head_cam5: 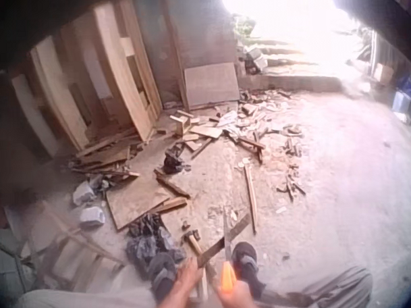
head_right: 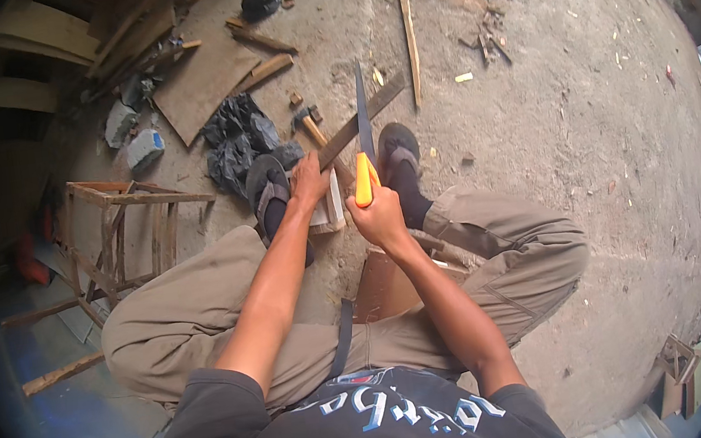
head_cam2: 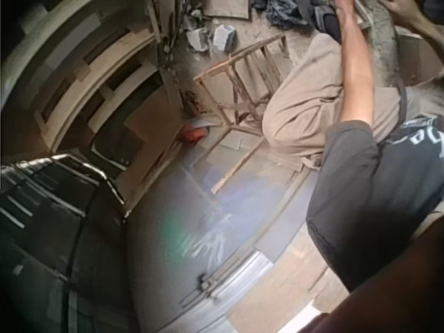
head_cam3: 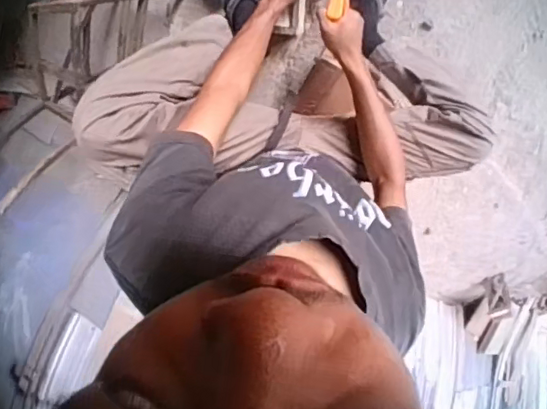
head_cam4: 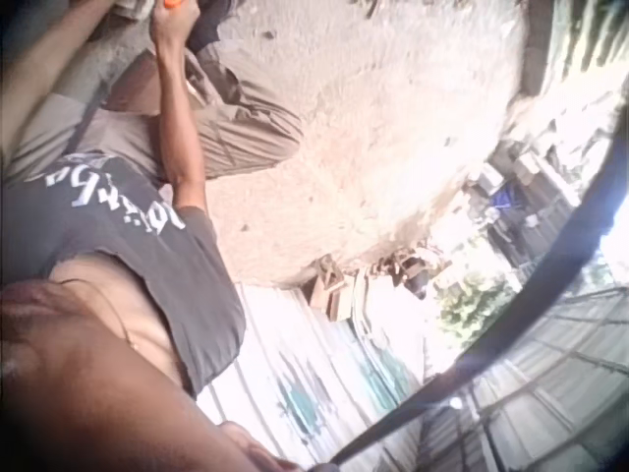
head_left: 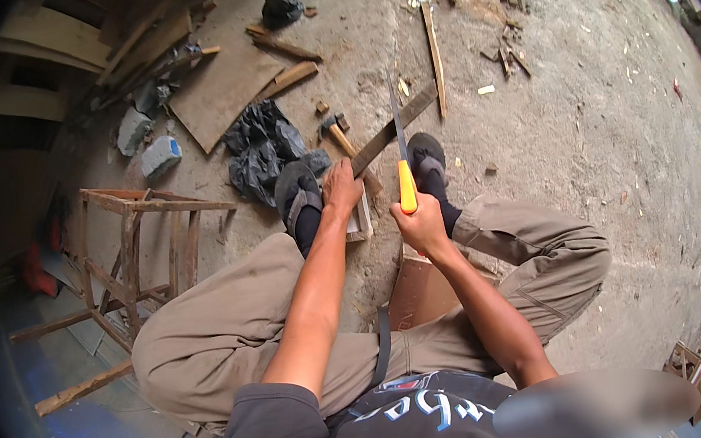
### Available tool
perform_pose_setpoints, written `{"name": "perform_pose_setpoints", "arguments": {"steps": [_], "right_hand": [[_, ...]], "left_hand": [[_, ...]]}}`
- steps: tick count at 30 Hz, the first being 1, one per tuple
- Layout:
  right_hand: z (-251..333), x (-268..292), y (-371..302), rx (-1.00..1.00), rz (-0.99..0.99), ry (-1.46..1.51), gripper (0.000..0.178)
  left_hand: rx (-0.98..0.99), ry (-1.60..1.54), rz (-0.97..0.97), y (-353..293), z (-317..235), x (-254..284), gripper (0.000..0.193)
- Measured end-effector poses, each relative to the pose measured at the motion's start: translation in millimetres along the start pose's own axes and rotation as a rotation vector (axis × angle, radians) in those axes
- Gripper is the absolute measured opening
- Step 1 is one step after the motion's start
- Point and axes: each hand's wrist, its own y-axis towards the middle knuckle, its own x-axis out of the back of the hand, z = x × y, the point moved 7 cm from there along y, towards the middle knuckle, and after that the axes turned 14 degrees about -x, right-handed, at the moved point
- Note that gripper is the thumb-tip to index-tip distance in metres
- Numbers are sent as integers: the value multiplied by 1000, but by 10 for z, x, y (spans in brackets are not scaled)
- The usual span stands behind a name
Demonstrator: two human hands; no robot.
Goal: The person sits on the floor and uses a hand saw to cut a small piece of wood held between their legs. They repeatedly saw back and forth until the piece is separated, then inspect the cut piece.
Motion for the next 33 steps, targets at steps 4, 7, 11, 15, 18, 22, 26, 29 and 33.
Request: {"name": "perform_pose_setpoints", "arguments": {"steps": [4,7,11,15,18,22,26,29,33], "right_hand": [[363,103,-169,114,37,-54,23],[874,220,-271,381,68,-95,20],[1605,400,-210,503,119,-76,31],[2261,426,-331,433,118,-114,43],[2551,100,-524,526,101,-94,43],[2309,-448,-340,712,64,-93,36],[2120,-947,-253,700,275,-268,32],[2048,-1043,-36,582,409,-301,28],[2016,-1188,-137,542,306,58,18]], "left_hand": [[-20,-119,-77,30,-160,406,40],[-137,-120,-404,191,-263,1128,42],[-142,36,-457,273,-411,2240,44],[-153,216,-455,293,-346,2471,43],[-40,179,-472,50,-302,2729,40],[163,-25,-466,-175,168,2789,35],[20,-230,-338,-529,1134,2600,30],[197,-838,54,-786,1364,2282,26],[325,-1267,123,-1077,1564,1823,25]]}}
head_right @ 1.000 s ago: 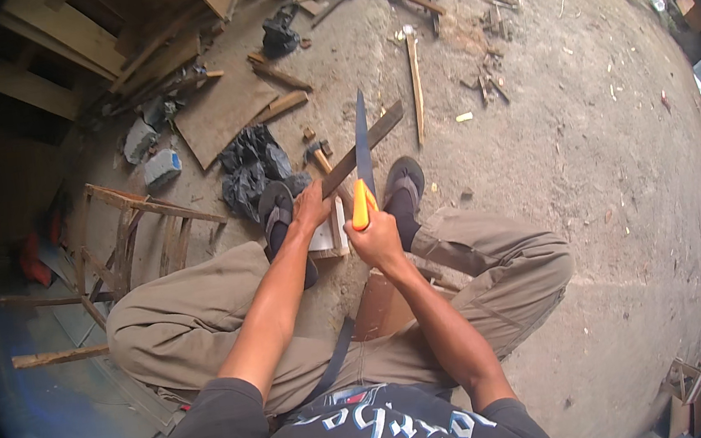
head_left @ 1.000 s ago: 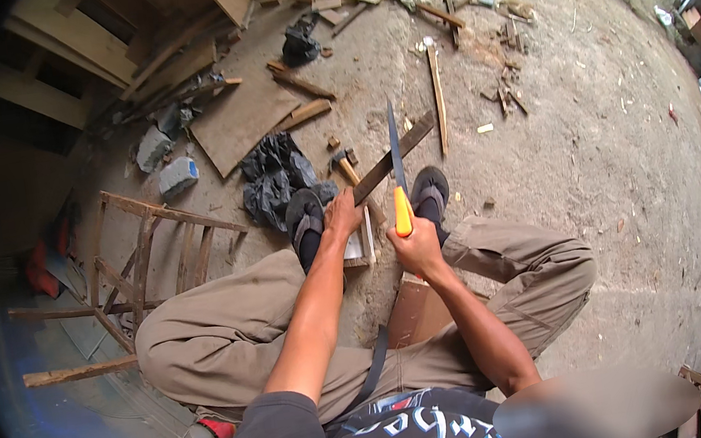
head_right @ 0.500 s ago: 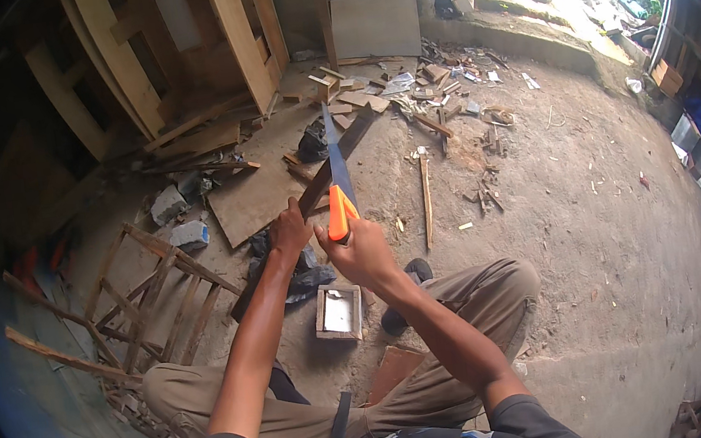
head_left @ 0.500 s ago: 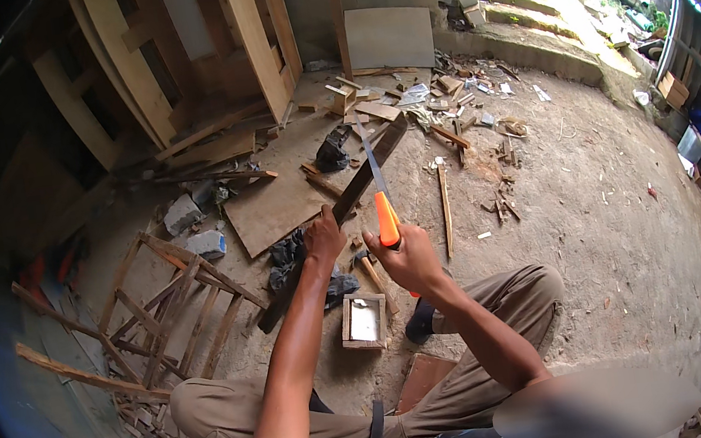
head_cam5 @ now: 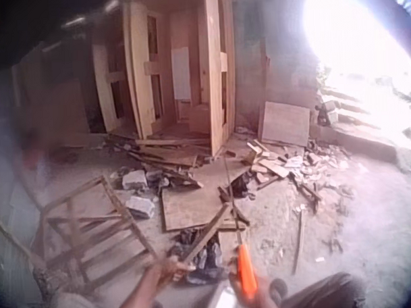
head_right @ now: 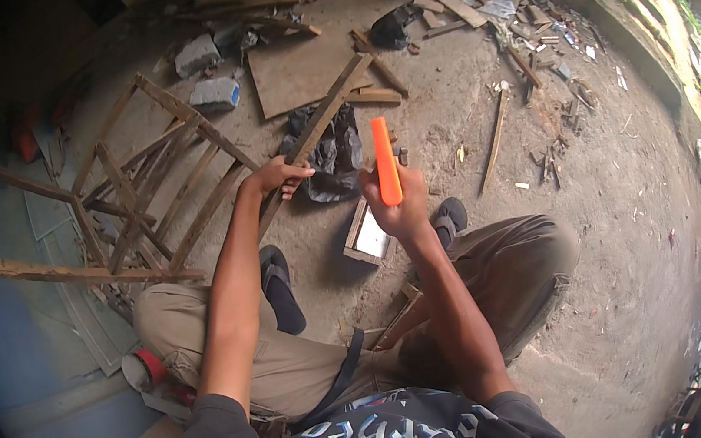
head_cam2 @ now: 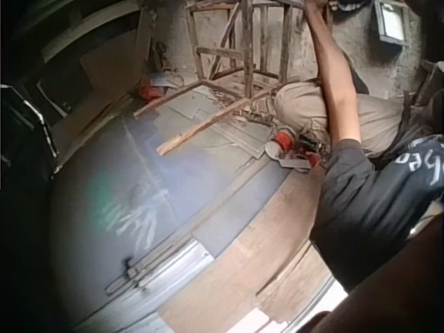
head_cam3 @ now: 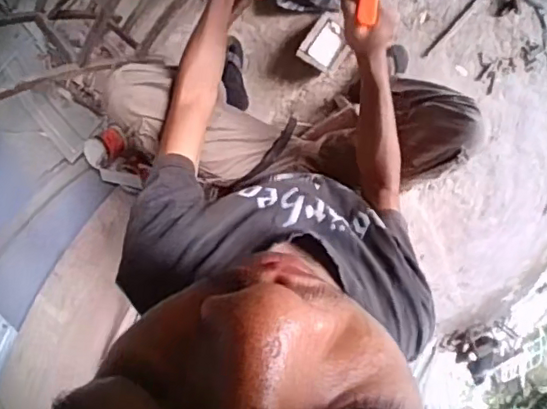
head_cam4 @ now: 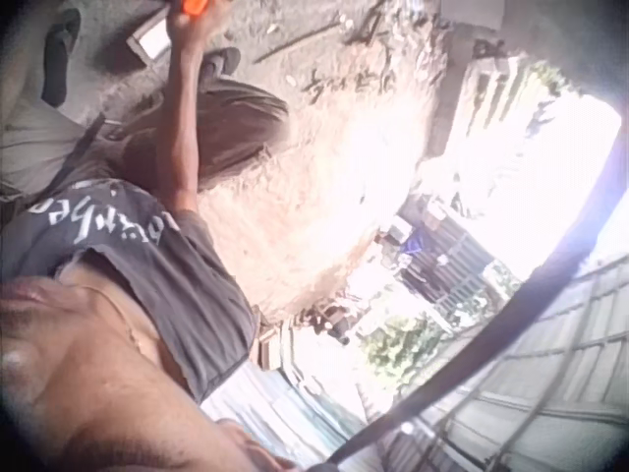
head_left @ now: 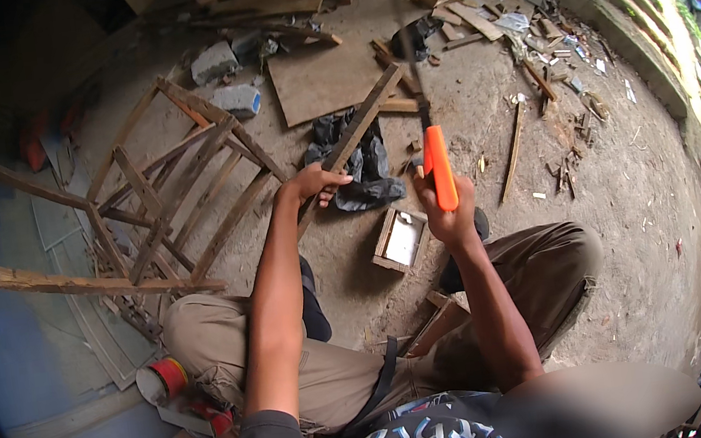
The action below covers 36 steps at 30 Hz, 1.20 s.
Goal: The person sits on the floor and uses a hand saw to cut a small piece of wood held between their legs. They repeatedly saw back and forth until the piece is separated, then inspect the cut piece.
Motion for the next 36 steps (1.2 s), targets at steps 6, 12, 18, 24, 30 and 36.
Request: {"name": "perform_pose_setpoints", "arguments": {"steps": [6,12,18,24,30,36], "right_hand": [[-905,43,125,-75,-392,-234,16],[-2147,-163,16,-428,-167,-702,20],[-2522,-393,-185,-3,85,-800,35],[-2873,-373,-247,-304,250,-773,34],[-2753,-414,-290,-309,350,-766,31],[-2523,-591,-531,-360,410,-854,35]], "left_hand": [[-271,732,-518,129,269,119,34],[-170,723,-519,-61,615,237,39],[-159,779,-618,-533,554,16,41],[-118,798,-733,-1418,479,-306,61],[-106,874,-787,-2243,236,-260,67],[-164,852,-925,-2585,449,-113,56]]}}
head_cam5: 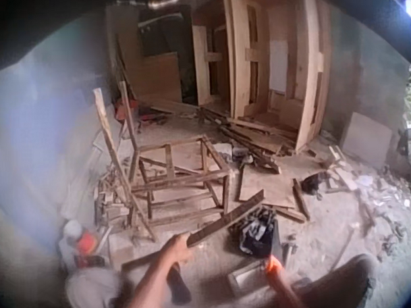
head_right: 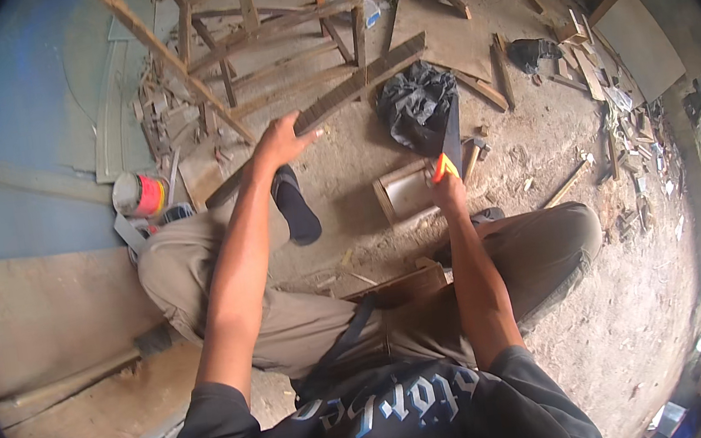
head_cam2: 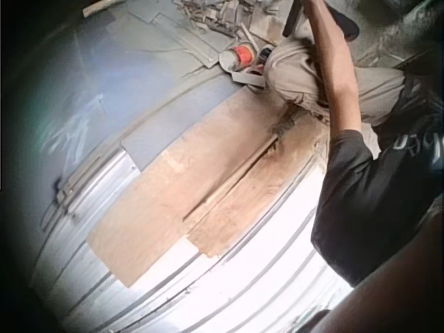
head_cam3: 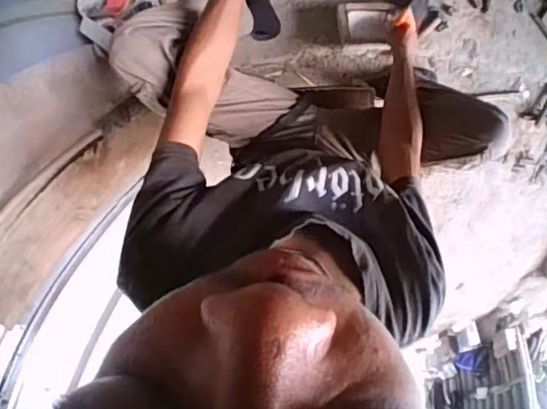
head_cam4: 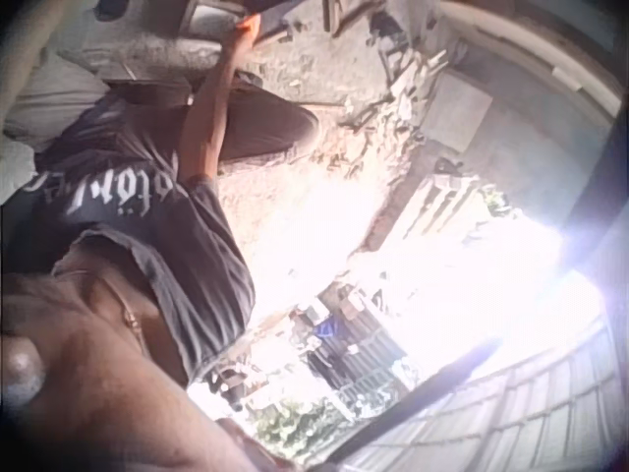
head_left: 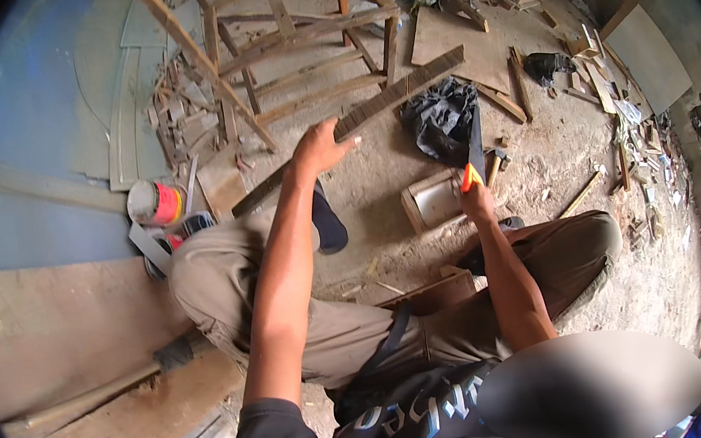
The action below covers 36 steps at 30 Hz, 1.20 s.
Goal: The person sits on the floor and uses a hand saw to cut a small piece of wood held between their legs. They repeatedly saw back and forth until the piece is separated, then inspect the cut piece.
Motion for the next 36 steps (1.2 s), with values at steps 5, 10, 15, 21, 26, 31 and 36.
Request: {"name": "perform_pose_setpoints", "arguments": {"steps": [5,10,15,21,26,31,36], "right_hand": [[475,121,-213,-38,-116,129,40],[717,-194,-48,172,-156,258,28],[710,-384,-228,76,-162,288,18],[734,77,-24,-12,-301,569,21],[1036,489,-86,-177,-210,930,20],[1364,606,-123,-256,5,1679,13],[1432,878,-336,-192,-22,1753,11]], "left_hand": [[83,50,-7,-159,-3,125,54],[48,74,-69,-136,55,-17,53],[127,63,18,-306,147,3,67],[31,170,-88,-265,105,-58,63],[21,277,-168,-318,-50,31,57],[61,252,-123,-183,-36,-5,53],[283,235,14,-319,366,-441,55]]}}
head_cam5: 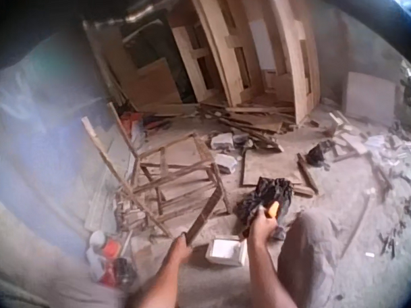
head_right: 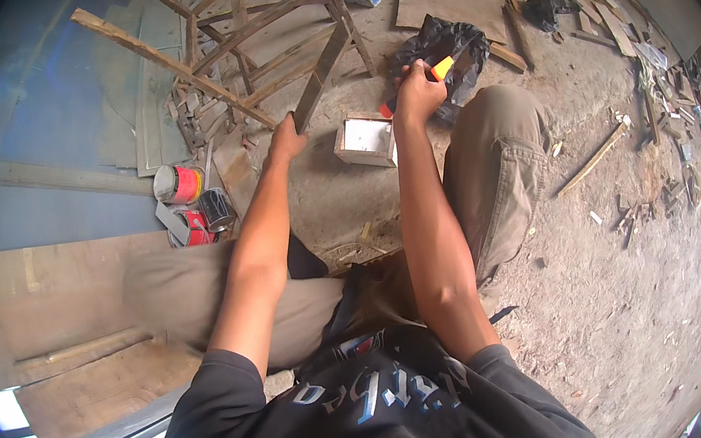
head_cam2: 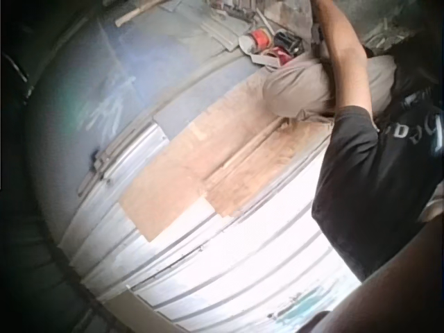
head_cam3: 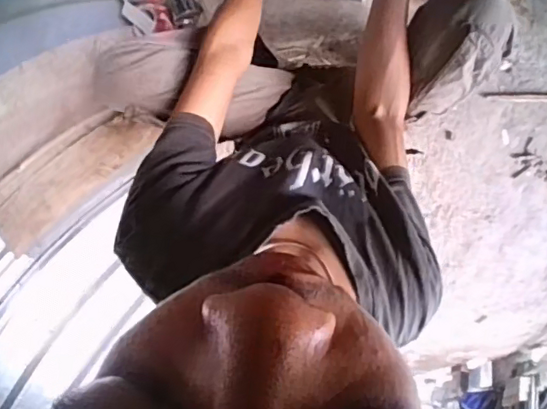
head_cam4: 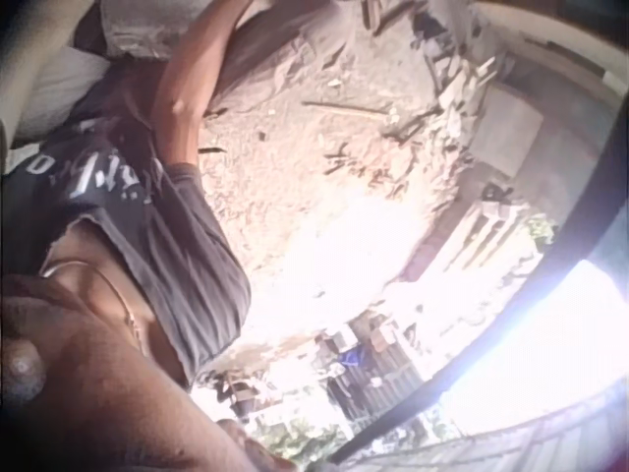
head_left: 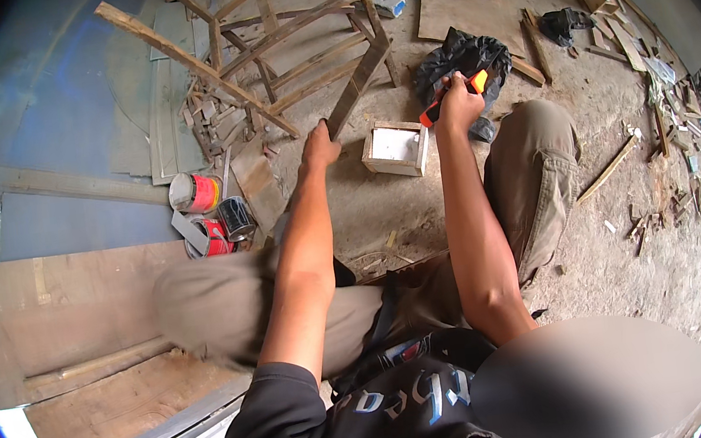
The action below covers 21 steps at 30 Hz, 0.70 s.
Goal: The person sits on the floor and uses a hand saw to cut a small piece of wood held between their legs. They repeatedly saw back and forth until the piece is separated, then inspect the cut piece.
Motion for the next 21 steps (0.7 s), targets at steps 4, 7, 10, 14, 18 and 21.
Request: {"name": "perform_pose_setpoints", "arguments": {"steps": [4,7,10,14,18,21], "right_hand": [[130,122,-225,31,25,-195,16],[271,186,-336,144,75,-271,22],[257,252,-371,205,105,-453,27],[284,377,-671,218,130,-621,29],[191,532,-669,233,125,-771,31],[63,838,-741,284,106,-837,26]], "left_hand": [[42,-58,67,-217,178,-742,62],[-42,-17,111,-241,1,-1207,68],[-189,-19,74,-275,-147,-1443,64],[-72,-235,-69,-354,12,-1476,70],[185,-57,-83,-517,35,-1316,97],[188,-238,179,-615,256,-1529,97]]}}
